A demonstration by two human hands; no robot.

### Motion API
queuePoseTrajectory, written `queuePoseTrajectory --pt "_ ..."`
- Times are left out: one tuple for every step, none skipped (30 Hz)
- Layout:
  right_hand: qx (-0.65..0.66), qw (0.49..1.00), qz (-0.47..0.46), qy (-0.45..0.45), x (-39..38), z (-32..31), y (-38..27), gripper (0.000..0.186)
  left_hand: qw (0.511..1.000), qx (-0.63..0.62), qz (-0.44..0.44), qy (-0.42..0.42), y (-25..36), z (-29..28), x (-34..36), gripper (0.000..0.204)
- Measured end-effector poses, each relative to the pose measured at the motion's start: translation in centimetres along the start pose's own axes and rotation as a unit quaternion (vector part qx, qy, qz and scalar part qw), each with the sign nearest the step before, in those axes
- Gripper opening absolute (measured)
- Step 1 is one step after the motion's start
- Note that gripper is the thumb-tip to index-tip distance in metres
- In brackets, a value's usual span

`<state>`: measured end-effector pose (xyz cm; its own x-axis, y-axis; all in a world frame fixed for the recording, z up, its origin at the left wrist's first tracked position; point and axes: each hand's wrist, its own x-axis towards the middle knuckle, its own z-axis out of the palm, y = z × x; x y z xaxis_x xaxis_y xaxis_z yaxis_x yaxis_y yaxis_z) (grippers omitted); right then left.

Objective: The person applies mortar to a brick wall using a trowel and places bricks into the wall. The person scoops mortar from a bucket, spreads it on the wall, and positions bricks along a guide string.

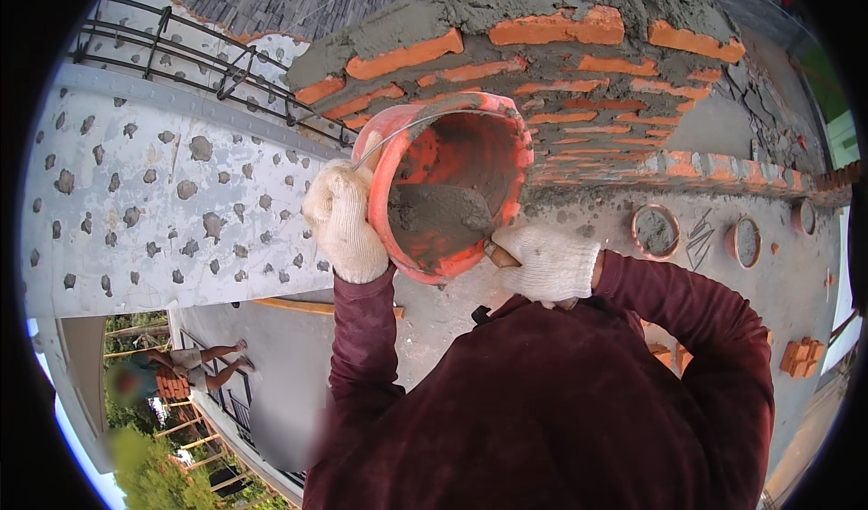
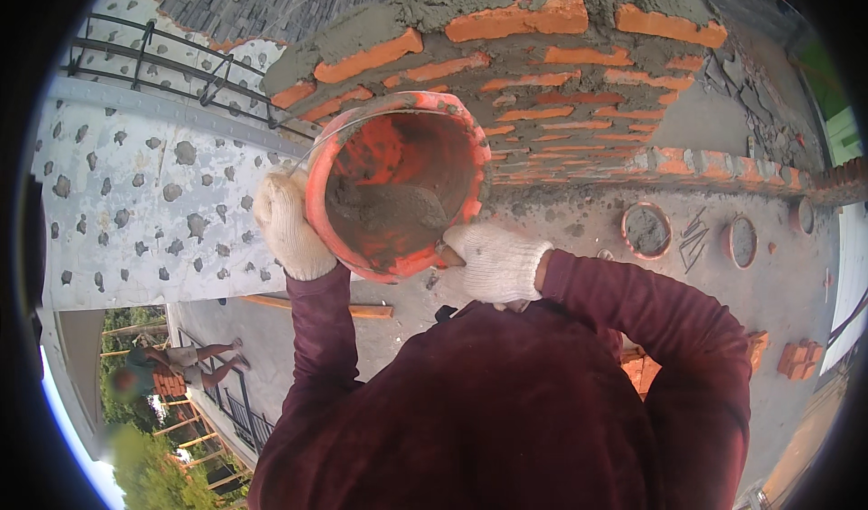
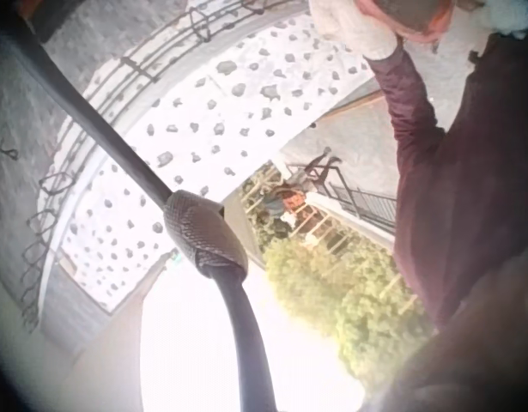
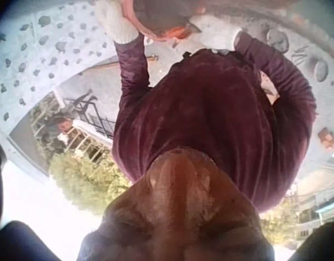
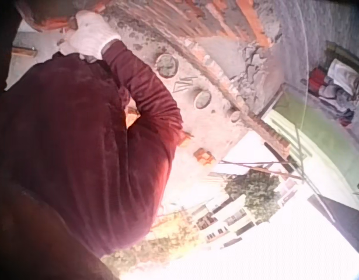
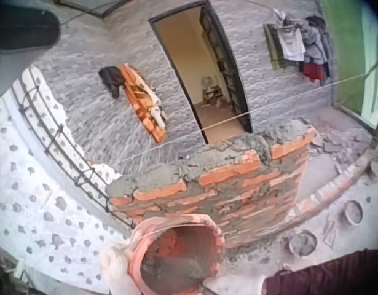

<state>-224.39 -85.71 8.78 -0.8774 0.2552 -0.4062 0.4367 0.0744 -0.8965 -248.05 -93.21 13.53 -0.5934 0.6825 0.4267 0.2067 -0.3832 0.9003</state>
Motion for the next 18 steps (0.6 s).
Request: queuePoseTrajectory --pt "0.022 1.0 0.004 -0.015 0.0 0.1 -0.4 0.02 1.0 0.016 0.006 -0.007 0.0 -0.9 0.1 0.038" --pt "0.064 0.997 -0.013 -0.04 0.0 0.0 -0.7 0.022 1.0 -0.012 -0.003 0.018 -0.3 -1.3 -0.3 0.038" --pt "0.072 0.996 0.013 -0.047 0.1 -0.1 -1.0 0.021 0.998 -0.034 -0.012 0.044 -0.5 -1.7 -0.8 0.038" --pt "0.097 0.993 0.017 -0.064 0.3 -0.2 -1.3 0.023 0.996 -0.058 -0.02 0.071 -0.7 -1.9 -1.2 0.038" --pt "0.13 0.988 0.033 -0.071 0.4 -0.2 -1.4 0.027 0.996 -0.067 -0.005 0.063 -0.8 -2.2 -1.6 0.036" --pt "0.149 0.985 0.011 -0.091 0.6 -0.2 -1.4 0.028 0.995 -0.055 -0.005 0.084 -1.0 -2.2 -2.1 0.036" --pt "0.177 0.979 0.0 -0.102 0.8 -0.1 -1.2 0.028 0.993 -0.043 -0.006 0.105 -1.4 -2.0 -2.7 0.036" --pt "0.202 0.973 0.024 -0.111 0.9 0.0 -0.8 0.029 0.991 -0.032 -0.003 0.131 -1.8 -1.8 -3.3 0.036" --pt "0.221 0.969 -0.005 -0.109 1.1 0.2 -0.4 0.03 0.987 -0.033 -0.004 0.159 -2.4 -1.5 -3.7 0.036" --pt "0.237 0.966 0.0 -0.105 1.2 0.3 0.2 0.03 0.981 -0.035 -0.003 0.192 -3.0 -1.3 -4.1 0.036" --pt "0.288 0.949 0.038 -0.122 1.3 0.3 0.8 0.03 0.977 -0.026 -0.005 0.21 -3.4 -1.2 -4.4 0.036" --pt "0.303 0.946 0.0 -0.118 1.3 0.2 1.5 0.031 0.982 -0.034 0.003 0.188 -3.6 -1.4 -4.4 0.037" --pt "0.351 0.927 -0.004 -0.135 1.3 0.0 2.1 0.031 0.988 -0.031 0.009 0.152 -3.7 -1.8 -4.4 0.039" --pt "0.409 0.9 -0.027 -0.147 1.2 -0.4 2.6 0.032 0.992 -0.03 0.017 0.125 -3.8 -2.1 -4.3 0.04" --pt "0.494 0.853 -0.04 -0.162 1.1 -0.7 2.9 0.032 0.992 0.005 0.001 0.129 -4.0 -2.2 -4.1 0.041" --pt "0.479 0.861 -0.064 -0.156 0.7 -1.1 3.1 0.033 0.989 0.037 -0.012 0.144 -4.2 -2.3 -3.9 0.042" --pt "0.469 0.867 -0.079 -0.147 0.3 -1.6 3.2 0.035 0.985 0.067 -0.025 0.159 -4.4 -2.2 -3.8 0.043" --pt "0.459 0.871 -0.104 -0.139 -0.2 -2.1 3.1 0.036 0.984 0.032 -0.039 0.169 -4.8 -2.1 -3.5 0.044"
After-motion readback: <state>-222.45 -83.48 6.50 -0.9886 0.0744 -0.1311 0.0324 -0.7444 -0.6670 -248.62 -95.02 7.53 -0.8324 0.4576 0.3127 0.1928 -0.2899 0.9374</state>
